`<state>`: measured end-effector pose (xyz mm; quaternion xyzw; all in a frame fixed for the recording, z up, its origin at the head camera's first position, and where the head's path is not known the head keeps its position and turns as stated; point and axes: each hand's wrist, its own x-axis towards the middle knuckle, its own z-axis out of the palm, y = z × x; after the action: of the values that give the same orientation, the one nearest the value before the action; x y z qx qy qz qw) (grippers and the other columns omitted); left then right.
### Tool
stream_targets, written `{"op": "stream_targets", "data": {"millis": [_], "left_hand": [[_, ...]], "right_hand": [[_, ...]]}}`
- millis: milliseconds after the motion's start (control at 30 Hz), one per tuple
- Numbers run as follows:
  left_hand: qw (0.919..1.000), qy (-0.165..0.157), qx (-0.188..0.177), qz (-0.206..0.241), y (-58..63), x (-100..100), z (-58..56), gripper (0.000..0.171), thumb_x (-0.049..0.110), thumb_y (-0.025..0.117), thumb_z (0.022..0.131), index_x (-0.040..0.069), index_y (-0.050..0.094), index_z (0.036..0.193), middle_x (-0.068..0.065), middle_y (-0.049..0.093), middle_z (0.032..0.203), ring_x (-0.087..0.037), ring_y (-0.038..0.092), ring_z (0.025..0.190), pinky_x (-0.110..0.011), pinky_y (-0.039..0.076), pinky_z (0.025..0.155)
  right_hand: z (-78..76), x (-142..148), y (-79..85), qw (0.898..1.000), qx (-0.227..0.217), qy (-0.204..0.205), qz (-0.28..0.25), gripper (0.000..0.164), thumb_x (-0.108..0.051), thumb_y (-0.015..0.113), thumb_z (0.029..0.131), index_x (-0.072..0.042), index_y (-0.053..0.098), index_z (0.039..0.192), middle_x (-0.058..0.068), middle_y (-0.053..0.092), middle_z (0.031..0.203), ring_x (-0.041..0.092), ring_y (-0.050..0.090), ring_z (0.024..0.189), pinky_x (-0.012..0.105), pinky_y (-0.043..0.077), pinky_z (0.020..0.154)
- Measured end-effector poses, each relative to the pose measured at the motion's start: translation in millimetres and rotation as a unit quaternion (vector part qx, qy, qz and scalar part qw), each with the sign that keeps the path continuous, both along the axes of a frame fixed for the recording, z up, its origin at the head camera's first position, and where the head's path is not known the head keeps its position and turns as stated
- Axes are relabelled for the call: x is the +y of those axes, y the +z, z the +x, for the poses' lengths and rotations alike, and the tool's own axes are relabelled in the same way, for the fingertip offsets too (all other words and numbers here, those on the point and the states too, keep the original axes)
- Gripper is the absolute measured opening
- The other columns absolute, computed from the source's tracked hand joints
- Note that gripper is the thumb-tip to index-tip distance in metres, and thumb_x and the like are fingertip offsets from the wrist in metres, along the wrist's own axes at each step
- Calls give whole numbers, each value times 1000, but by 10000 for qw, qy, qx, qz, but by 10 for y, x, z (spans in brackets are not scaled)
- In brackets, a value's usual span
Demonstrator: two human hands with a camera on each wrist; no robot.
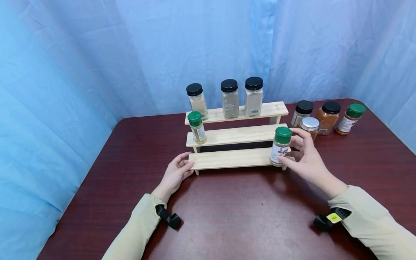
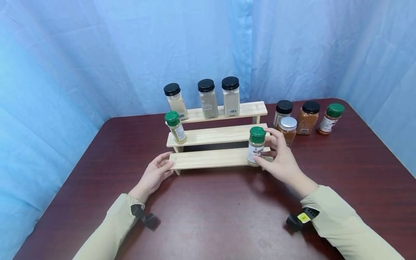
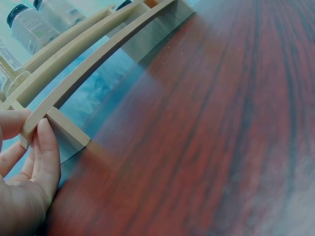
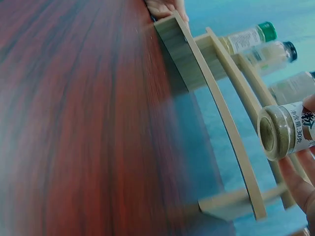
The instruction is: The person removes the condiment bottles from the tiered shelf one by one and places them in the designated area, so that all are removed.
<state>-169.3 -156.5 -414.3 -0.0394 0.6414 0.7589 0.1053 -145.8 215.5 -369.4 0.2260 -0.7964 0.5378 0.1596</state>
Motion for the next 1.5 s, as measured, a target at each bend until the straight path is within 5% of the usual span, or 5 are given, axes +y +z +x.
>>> {"op": "stream_targets", "data": {"millis": [667,1000,1133,1367,1500], "left_hand": [[10000,-62,32,-21,-3,-18,-14,49,-4,49,94,-1,33,141,7,56,83,-1,56,67,-14,51,64],[10000,-27,22,-40,2,-4,2,48,-4,49,95,-1,34,141,7,55,83,0,55,68,-14,51,65],[10000,-4,43,-23,-2,1,3,48,-4,49,95,-1,34,141,7,55,83,0,55,68,-13,51,64],[10000,-18,43,-44,-9,2,5,49,-4,49,95,-2,34,141,7,55,83,0,55,67,-13,51,64],[10000,6,66,-65,-11,0,7,48,-4,49,95,-2,34,141,7,55,82,0,55,68,-13,51,64]], "right_hand": [[18,817,300,9923,171,-1219,-130,89,25,59,74,-17,18,142,-18,57,105,-8,60,86,4,47,75],[-489,1633,-346,9827,-351,-1819,84,92,4,71,79,-28,12,142,-18,57,103,-8,58,91,2,44,70],[-467,1619,-294,9815,-836,-1723,-37,86,3,68,82,-29,12,140,-20,57,99,-12,57,89,3,44,68],[-321,1461,-100,9666,-1351,-1946,980,82,-15,66,88,-26,7,143,-34,41,92,-25,43,83,-1,35,63],[-361,1468,-110,9586,-1397,-2026,1436,82,-22,65,89,-26,5,145,-25,47,97,-26,39,81,3,31,63]]}}
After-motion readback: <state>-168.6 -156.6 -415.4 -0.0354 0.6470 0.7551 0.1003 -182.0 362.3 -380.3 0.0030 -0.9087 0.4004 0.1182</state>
